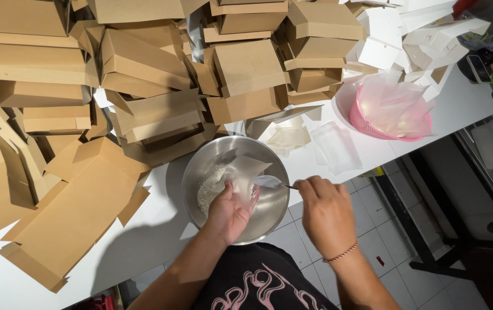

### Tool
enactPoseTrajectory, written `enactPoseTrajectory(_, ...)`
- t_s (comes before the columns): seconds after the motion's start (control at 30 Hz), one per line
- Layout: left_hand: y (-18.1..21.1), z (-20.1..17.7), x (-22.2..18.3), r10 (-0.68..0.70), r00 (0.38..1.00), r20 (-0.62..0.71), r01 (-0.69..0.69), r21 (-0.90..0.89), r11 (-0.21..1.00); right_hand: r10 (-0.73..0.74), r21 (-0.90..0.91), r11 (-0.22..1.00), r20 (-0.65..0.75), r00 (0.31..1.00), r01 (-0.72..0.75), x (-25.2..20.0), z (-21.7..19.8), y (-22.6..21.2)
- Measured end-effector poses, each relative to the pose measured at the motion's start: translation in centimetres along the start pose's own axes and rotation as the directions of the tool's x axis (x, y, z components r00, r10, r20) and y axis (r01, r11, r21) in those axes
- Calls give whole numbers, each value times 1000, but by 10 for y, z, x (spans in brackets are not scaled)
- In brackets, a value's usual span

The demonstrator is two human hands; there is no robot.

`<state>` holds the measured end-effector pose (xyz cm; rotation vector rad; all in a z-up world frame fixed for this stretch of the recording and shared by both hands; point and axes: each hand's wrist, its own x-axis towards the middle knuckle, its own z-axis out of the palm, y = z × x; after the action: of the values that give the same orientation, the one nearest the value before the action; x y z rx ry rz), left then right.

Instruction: Scooping white powder from a metal bowl into small plastic bags using a spoon at a packaging station.

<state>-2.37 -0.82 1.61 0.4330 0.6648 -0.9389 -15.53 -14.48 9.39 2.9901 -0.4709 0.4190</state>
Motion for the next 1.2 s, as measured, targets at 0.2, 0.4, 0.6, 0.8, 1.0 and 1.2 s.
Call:
enactPoseTrajectory(0.2, 8, -3, -10, -43, 990, -135, 64, 158, 985, -80, 221, 973, 34, 996, 71, -5, -21, 30)
enactPoseTrajectory(0.4, 12, -43, 5, -154, 988, -13, 153, 238, 959, -343, 519, 800, -14, 939, 300, 39, 7, -19)
enactPoseTrajectory(0.6, 16, -45, -7, -211, 977, -23, 209, 281, 937, -330, 476, 858, 219, 918, 195, 31, 101, -9)
enactPoseTrajectory(0.8, 18, -78, 17, -210, 978, -18, 207, 272, 940, -222, 511, 859, 338, 914, 19, 52, 84, -24)
enactPoseTrajectory(1.0, 10, -68, 14, -99, 991, -88, 116, 212, 970, -164, 711, 699, 264, 951, -76, 64, 36, -37)
enactPoseTrajectory(1.2, -3, -16, -28, 18, 998, -67, -18, -1, 1000, -84, 834, 499, 316, 945, -234, 50, 34, -45)
